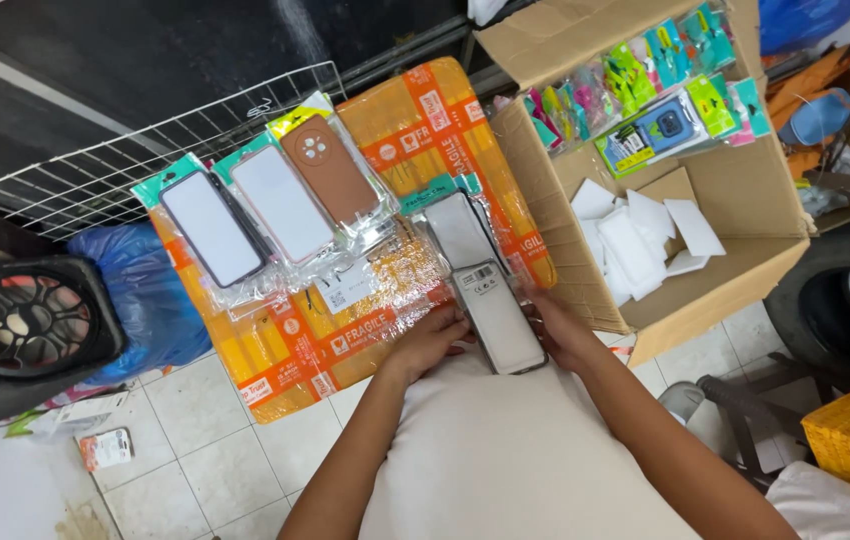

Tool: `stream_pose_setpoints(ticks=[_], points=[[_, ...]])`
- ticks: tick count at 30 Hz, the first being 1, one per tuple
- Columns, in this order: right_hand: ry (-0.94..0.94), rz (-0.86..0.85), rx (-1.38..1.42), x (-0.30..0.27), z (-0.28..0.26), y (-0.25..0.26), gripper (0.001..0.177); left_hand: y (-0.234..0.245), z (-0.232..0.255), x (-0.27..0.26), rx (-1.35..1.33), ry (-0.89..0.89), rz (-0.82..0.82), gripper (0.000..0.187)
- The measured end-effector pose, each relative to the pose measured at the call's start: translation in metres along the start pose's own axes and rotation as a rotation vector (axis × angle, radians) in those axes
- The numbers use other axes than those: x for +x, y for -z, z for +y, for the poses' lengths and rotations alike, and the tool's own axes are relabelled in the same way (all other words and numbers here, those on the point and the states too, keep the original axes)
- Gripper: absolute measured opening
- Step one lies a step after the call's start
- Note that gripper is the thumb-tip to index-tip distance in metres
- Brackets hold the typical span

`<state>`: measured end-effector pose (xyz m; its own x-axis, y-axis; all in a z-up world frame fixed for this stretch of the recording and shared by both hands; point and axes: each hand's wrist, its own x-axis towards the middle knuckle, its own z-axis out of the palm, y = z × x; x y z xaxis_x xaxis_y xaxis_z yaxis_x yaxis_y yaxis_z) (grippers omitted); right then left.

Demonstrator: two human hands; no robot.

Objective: Organizing and sorting mobile phone cases from a box onto a table.

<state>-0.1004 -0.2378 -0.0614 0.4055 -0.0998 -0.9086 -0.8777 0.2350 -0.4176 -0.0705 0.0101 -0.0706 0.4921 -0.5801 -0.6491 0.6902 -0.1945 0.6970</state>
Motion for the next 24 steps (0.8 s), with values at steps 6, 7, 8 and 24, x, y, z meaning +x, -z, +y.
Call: stream_pose_setpoints(ticks=[6, 7, 8, 24], points=[[0.039, -0.054, -0.084, -0.005, 0.001, 0.006, 0.042, 0.003, -0.015, 0.008, -0.017, 0.009, -0.016, 0.028], [0.081, -0.015, -0.121, -0.016, -0.007, 0.004, 0.04, 0.002, -0.014, 0.008, -0.002, -0.009, 0.005, 0.026], [0.122, 0.024, -0.158, -0.027, -0.014, 0.002, 0.039, 0.002, -0.013, 0.007, 0.012, -0.028, 0.026, 0.025], [0.557, -0.212, 0.006, -0.089, -0.126, -0.012, 0.024, -0.018, 0.136, -0.049, -0.504, -0.257, 0.221, 0.015]])
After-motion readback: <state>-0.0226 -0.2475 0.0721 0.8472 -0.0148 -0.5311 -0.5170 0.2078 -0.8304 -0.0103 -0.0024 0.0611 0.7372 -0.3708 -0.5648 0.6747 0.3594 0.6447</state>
